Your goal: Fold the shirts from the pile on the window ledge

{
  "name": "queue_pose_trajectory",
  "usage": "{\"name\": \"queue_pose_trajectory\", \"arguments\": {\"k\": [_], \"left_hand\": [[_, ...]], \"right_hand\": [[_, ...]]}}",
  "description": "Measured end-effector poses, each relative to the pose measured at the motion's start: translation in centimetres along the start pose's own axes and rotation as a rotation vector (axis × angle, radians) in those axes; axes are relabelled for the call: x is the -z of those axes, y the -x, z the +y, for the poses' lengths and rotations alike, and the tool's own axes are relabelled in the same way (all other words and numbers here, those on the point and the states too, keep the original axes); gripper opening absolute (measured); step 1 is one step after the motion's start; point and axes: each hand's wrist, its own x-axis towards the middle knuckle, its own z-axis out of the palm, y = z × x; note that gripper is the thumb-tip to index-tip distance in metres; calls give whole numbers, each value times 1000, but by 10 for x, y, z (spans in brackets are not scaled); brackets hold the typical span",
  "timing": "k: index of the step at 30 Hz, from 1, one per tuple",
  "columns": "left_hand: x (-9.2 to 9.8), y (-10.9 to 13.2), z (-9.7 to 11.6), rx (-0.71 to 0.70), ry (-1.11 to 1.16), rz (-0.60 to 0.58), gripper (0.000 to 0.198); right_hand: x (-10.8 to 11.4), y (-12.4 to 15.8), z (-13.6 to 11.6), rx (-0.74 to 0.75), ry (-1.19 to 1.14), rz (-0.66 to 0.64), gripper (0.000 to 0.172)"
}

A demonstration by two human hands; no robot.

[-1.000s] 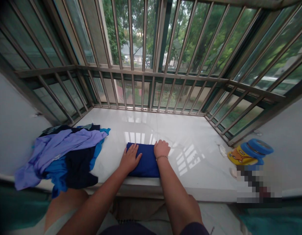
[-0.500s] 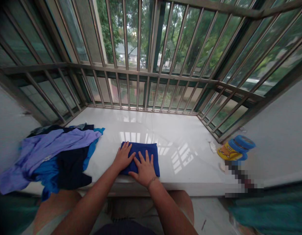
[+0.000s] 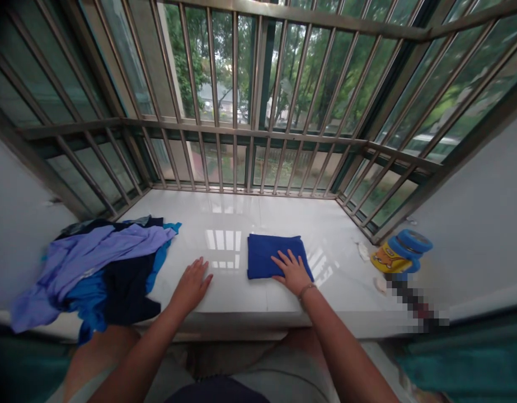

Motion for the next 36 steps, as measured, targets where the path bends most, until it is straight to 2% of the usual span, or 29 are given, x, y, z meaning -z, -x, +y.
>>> {"name": "queue_pose_trajectory", "arguments": {"k": [3, 7, 9, 11, 14, 16, 19, 21, 23, 25, 27, 29, 31, 34, 36], "left_hand": [[3, 0, 4, -6, -5, 16, 56], [3, -2, 4, -7, -14, 30, 56], [2, -2, 4, -2, -10, 42, 55], [3, -2, 5, 4, 0, 55, 53], [5, -2, 8, 8, 15, 63, 51], [7, -1, 9, 9, 19, 65, 49], [7, 0, 13, 16, 22, 66, 48], [7, 0, 14, 19, 39, 67, 47], [10, -1, 13, 11, 84, 83, 41], [22, -4, 5, -9, 133, 120, 34], [45, -10, -13, 4, 131, 178, 32], [79, -14, -40, 106, 44, 252, 35], [116, -13, -73, 309, -108, 328, 44], [166, 1, -125, 720, -291, 408, 69], [190, 16, -154, 892, -272, 343, 73]], "right_hand": [[8, 13, 68, -123, 61, -34, 69], [23, 35, 143, -394, 80, -38, 60], [28, 45, 166, -527, 81, -22, 58], [27, 52, 173, -611, 98, 21, 60], [8, 58, 150, -618, 133, 114, 63], [-14, 61, 115, -560, 127, 171, 63], [-50, 69, 49, -416, 79, 233, 63], [-68, 75, 9, -340, 49, 318, 63], [-79, 81, -21, -304, 17, 416, 61], [-84, 83, -38, -293, -12, 487, 58], [-84, 85, -44, -284, -31, 517, 57], [-82, 85, -45, -277, -39, 517, 57], [-80, 86, -44, -267, -42, 498, 58], [-76, 87, -46, -262, -39, 470, 59], [-75, 87, -49, -276, -40, 468, 60]]}}
